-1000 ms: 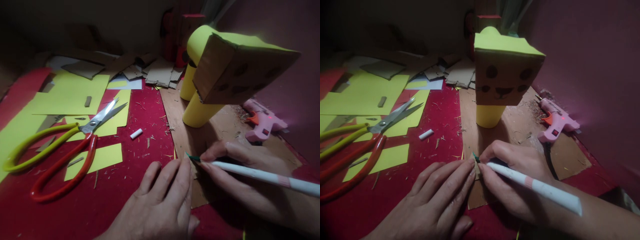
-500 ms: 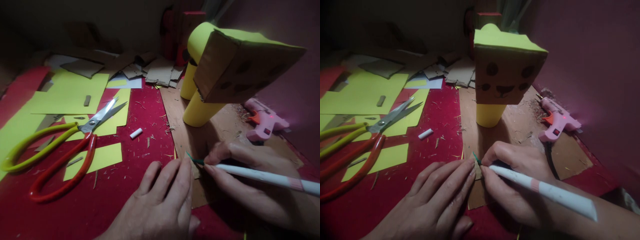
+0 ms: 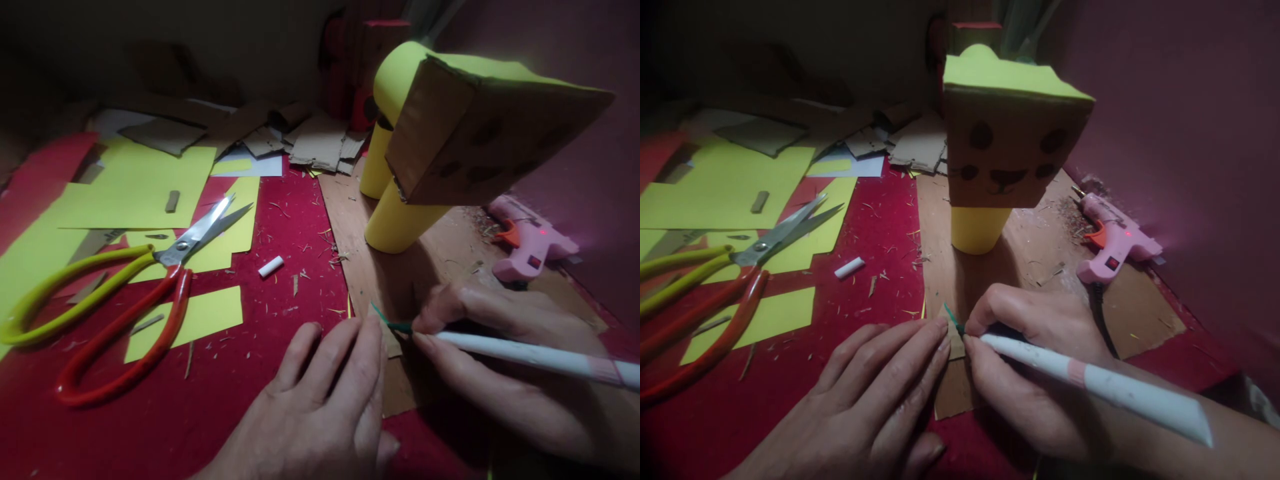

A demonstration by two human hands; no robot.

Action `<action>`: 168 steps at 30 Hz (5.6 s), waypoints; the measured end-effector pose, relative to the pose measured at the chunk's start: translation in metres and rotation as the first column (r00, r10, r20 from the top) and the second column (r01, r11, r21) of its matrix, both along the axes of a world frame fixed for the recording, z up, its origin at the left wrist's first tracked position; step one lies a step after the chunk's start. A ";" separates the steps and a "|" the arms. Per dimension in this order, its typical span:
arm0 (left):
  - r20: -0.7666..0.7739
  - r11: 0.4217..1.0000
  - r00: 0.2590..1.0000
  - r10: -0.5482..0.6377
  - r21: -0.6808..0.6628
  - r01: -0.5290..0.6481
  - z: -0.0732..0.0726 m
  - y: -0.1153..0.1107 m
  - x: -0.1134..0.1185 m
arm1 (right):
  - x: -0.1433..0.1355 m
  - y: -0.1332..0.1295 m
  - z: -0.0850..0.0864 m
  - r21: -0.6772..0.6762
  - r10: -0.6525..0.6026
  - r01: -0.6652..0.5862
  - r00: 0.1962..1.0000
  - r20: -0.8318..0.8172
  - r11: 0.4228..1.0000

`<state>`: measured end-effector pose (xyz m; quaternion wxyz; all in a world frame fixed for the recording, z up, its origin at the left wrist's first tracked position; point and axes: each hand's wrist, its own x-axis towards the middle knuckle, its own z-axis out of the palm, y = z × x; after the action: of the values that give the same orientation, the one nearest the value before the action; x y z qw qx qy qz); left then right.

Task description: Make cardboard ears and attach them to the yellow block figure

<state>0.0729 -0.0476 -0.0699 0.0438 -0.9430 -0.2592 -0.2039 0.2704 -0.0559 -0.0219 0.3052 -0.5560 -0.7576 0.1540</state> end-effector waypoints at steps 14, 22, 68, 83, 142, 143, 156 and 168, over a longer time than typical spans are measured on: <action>-0.006 1.000 1.000 -0.006 -0.005 0.006 -0.001 0.000 0.000 | 0.000 -0.001 -0.003 -0.010 -0.057 0.056 0.997 -0.052 0.998; -0.009 1.000 1.000 0.010 -0.006 -0.010 0.001 -0.001 0.002 | 0.000 -0.001 0.001 -0.016 -0.004 0.003 1.000 -0.020 1.000; -0.005 1.000 1.000 0.014 -0.019 -0.014 0.002 -0.001 0.002 | -0.001 -0.002 0.005 -0.078 -0.067 0.067 0.998 0.006 0.995; 0.015 0.999 1.000 0.006 -0.035 -0.006 0.001 -0.001 0.002 | -0.002 -0.003 0.004 -0.072 -0.090 0.091 0.996 0.021 0.993; -0.001 1.000 1.000 0.014 -0.007 -0.014 0.000 -0.001 0.002 | 0.000 -0.002 0.000 -0.087 -0.073 0.068 0.996 -0.057 0.994; 0.001 1.000 1.000 0.014 -0.008 -0.014 0.001 -0.001 0.003 | 0.000 -0.002 0.000 -0.090 -0.076 0.070 0.995 -0.058 0.993; -0.015 1.000 1.000 0.010 -0.010 -0.010 0.001 -0.002 0.001 | -0.001 -0.002 0.003 -0.072 -0.095 0.097 0.995 0.030 0.993; 0.020 1.000 1.000 0.005 0.004 -0.005 -0.002 0.000 0.003 | 0.000 0.001 0.002 -0.069 -0.093 0.094 0.996 0.018 0.993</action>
<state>0.0754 -0.0474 -0.0717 0.0437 -0.9402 -0.2617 -0.2136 0.2705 -0.0551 -0.0201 0.2869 -0.6022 -0.7272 0.1620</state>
